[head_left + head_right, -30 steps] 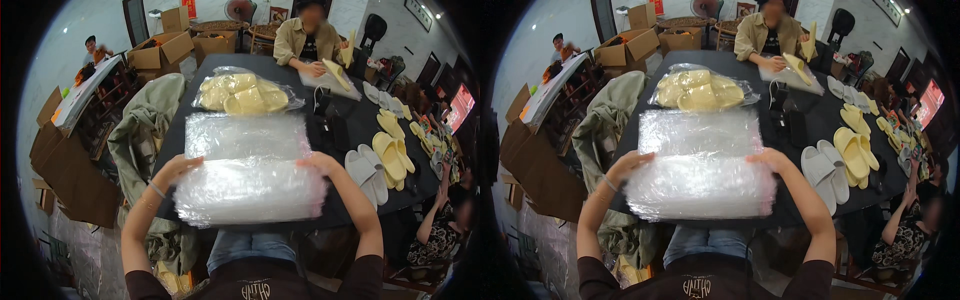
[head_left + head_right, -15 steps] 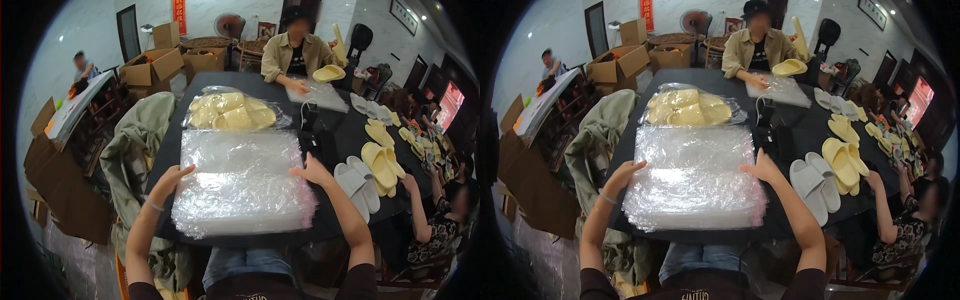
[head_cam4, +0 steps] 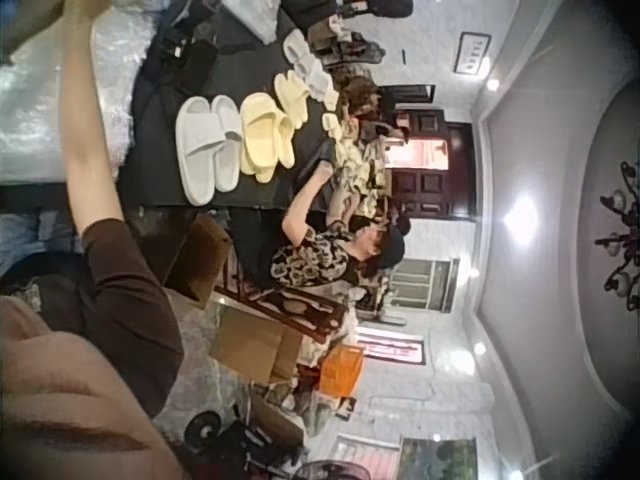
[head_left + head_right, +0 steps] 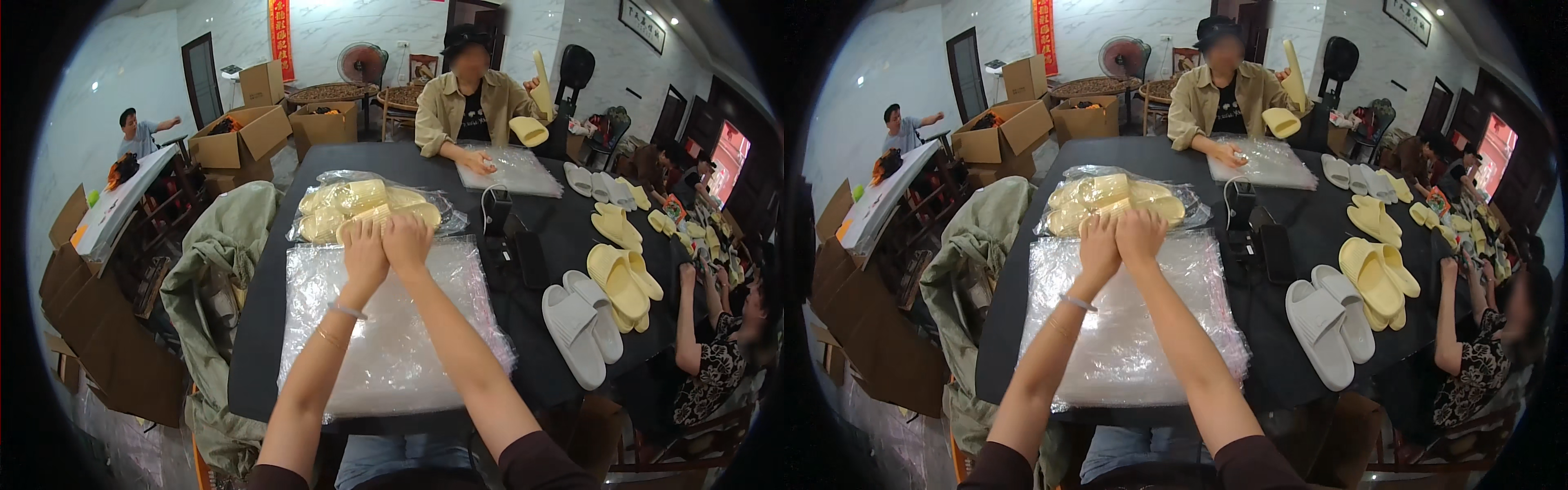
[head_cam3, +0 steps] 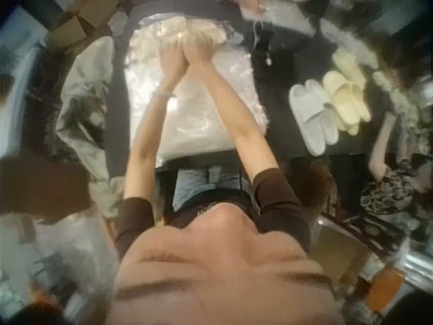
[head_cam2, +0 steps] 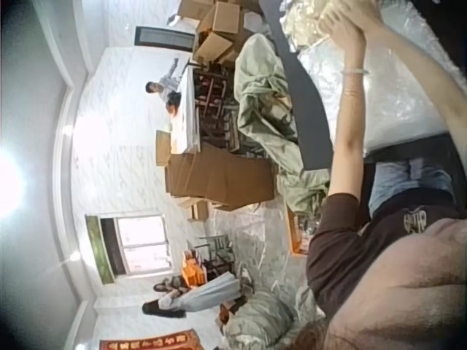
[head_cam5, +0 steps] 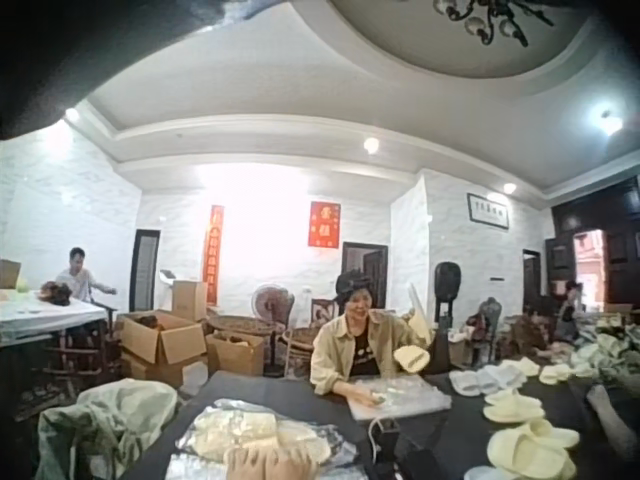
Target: The person repeatedly picks up pairs of yellow and white plastic slippers from a large sack and the table, places them on bubble wrap, and wraps them. The wrapped pairs are then set aside on the table. Other people are visible in the background performing similar tasks.
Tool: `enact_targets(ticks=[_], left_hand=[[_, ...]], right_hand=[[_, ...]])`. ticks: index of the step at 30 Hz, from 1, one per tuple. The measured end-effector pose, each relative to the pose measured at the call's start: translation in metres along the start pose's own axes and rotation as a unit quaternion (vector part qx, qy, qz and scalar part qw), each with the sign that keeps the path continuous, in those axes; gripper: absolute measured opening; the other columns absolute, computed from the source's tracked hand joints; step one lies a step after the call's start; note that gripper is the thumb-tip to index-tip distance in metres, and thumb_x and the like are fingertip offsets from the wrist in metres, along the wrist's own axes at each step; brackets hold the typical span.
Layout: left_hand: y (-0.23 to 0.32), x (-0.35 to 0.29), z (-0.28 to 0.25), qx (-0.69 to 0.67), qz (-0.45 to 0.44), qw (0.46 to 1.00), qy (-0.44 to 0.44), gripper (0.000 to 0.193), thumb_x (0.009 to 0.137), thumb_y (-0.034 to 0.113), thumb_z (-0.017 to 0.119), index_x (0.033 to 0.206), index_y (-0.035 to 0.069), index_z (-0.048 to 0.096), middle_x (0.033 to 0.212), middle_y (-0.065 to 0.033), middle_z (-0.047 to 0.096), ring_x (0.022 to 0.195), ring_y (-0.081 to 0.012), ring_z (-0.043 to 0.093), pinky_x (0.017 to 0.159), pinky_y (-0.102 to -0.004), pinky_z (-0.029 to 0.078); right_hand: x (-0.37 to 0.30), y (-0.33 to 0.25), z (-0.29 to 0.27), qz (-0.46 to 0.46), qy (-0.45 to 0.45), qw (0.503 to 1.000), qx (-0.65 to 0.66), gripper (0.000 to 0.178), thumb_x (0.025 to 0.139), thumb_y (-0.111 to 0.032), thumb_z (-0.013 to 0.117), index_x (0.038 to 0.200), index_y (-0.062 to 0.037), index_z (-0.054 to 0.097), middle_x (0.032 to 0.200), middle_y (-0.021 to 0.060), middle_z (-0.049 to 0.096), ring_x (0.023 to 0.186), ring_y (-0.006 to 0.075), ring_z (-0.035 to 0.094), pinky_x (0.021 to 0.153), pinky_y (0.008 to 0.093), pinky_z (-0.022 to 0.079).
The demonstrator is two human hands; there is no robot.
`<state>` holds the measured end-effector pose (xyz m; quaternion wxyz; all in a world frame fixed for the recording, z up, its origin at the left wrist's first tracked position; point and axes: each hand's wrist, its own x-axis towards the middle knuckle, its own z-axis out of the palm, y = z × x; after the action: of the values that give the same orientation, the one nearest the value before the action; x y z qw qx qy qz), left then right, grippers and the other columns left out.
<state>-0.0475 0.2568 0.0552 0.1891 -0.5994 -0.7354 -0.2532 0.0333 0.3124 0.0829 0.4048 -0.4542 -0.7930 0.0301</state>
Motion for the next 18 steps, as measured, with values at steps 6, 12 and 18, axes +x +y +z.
enact_targets(ticks=[6, 12, 18], left_hand=[[-0.009, -0.05, 0.04, -0.102, -0.035, 0.989, -0.101, 0.053, 0.095, 0.034, 0.044, 0.138, 0.004, 0.041, 0.154, -0.0142, 0.02, 0.139, -0.0368, 0.023, 0.112, -0.048, 0.022], [-0.034, -0.042, 0.039, -0.191, -0.159, 0.968, 0.019, 0.024, 0.089, 0.023, 0.056, 0.098, 0.002, 0.062, 0.112, -0.0156, 0.059, 0.122, -0.0361, 0.045, 0.106, -0.0469, 0.03], [-0.052, -0.044, 0.012, 0.027, -0.155, 0.983, 0.093, 0.028, 0.091, 0.026, 0.053, 0.1, 0.002, 0.065, 0.113, -0.0146, 0.062, 0.121, -0.0321, 0.048, 0.109, -0.0507, 0.024]], right_hand=[[-0.074, 0.067, 0.05, 0.009, 0.01, 1.0, -0.013, 0.022, 0.088, -0.029, 0.054, 0.089, -0.012, 0.069, 0.101, 0.0045, 0.062, 0.097, 0.0248, 0.056, 0.091, 0.0409, 0.038], [-0.069, 0.064, 0.042, 0.03, -0.028, 0.999, 0.016, 0.023, 0.086, -0.031, 0.058, 0.092, -0.0117, 0.069, 0.1, 0.0049, 0.061, 0.099, 0.0247, 0.056, 0.093, 0.0409, 0.037], [-0.068, 0.067, 0.043, 0.044, -0.026, 0.997, 0.051, 0.025, 0.086, -0.032, 0.058, 0.094, -0.0107, 0.069, 0.101, 0.0043, 0.061, 0.1, 0.0242, 0.056, 0.094, 0.0407, 0.037]])
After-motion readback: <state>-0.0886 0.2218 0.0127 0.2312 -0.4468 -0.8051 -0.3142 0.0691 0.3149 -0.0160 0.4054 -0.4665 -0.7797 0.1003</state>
